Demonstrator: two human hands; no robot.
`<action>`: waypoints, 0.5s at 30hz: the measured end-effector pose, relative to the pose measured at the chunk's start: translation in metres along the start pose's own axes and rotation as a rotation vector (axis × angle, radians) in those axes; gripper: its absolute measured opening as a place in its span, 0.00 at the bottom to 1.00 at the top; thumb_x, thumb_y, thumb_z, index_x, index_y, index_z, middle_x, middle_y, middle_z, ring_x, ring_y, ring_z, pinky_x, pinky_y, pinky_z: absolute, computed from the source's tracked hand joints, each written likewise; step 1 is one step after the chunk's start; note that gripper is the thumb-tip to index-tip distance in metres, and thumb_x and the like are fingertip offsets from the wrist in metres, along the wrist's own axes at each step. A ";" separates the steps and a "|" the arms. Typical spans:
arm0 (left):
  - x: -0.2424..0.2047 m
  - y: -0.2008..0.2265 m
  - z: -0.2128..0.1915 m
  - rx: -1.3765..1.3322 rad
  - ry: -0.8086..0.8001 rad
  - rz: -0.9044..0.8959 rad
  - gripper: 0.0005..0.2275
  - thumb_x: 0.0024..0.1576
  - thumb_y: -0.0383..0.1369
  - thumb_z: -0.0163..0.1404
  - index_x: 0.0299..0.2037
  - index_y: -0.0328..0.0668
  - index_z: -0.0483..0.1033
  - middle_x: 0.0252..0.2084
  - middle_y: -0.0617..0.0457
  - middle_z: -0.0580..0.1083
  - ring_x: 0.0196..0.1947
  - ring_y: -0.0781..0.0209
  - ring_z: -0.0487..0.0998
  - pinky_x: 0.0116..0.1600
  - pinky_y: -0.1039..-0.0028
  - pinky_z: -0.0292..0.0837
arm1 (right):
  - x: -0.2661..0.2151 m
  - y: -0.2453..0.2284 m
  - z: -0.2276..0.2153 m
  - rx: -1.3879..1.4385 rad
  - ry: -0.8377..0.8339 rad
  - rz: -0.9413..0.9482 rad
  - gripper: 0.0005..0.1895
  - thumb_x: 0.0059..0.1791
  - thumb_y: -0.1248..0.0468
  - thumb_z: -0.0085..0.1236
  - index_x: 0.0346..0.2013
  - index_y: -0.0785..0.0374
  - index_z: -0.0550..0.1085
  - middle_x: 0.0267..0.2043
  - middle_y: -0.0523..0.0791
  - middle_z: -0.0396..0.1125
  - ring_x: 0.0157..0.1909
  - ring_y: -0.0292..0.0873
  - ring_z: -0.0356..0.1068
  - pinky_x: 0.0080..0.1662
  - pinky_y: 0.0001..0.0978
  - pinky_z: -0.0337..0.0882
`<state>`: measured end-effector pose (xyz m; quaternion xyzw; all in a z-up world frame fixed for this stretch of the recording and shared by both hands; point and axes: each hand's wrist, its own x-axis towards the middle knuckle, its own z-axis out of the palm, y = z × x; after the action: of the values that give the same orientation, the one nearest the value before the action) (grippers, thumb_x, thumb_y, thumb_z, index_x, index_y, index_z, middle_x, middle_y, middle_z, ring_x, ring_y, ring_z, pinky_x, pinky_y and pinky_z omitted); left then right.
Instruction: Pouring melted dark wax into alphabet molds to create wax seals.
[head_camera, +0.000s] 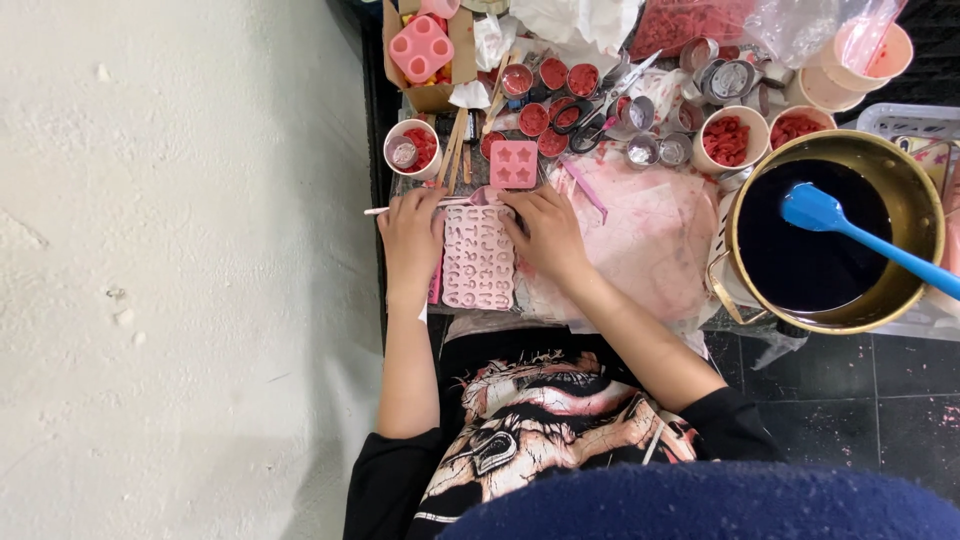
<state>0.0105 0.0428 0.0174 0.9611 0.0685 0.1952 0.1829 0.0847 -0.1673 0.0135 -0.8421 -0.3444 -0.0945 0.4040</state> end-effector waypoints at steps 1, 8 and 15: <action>0.002 -0.004 0.002 -0.001 0.001 0.003 0.14 0.55 0.29 0.58 0.51 0.46 0.80 0.47 0.53 0.75 0.49 0.55 0.72 0.56 0.59 0.60 | 0.000 0.002 0.001 -0.002 0.003 0.000 0.13 0.48 0.64 0.65 0.47 0.61 0.79 0.42 0.45 0.74 0.49 0.49 0.69 0.51 0.43 0.68; 0.013 -0.011 0.013 0.094 -0.024 -0.003 0.05 0.57 0.30 0.57 0.43 0.46 0.81 0.42 0.57 0.74 0.46 0.56 0.74 0.49 0.62 0.62 | -0.002 0.005 0.002 0.044 0.038 -0.012 0.17 0.48 0.70 0.60 0.52 0.65 0.77 0.51 0.47 0.75 0.49 0.50 0.71 0.52 0.43 0.69; 0.019 0.000 0.033 0.293 0.135 0.114 0.04 0.59 0.33 0.56 0.40 0.45 0.79 0.40 0.56 0.73 0.45 0.55 0.73 0.48 0.63 0.65 | -0.001 0.006 0.003 0.052 0.064 0.027 0.18 0.48 0.72 0.57 0.53 0.71 0.76 0.53 0.54 0.72 0.49 0.56 0.69 0.52 0.47 0.69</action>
<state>0.0411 0.0364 -0.0040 0.9646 0.0536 0.2572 0.0245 0.0876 -0.1685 0.0069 -0.8323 -0.3223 -0.1070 0.4380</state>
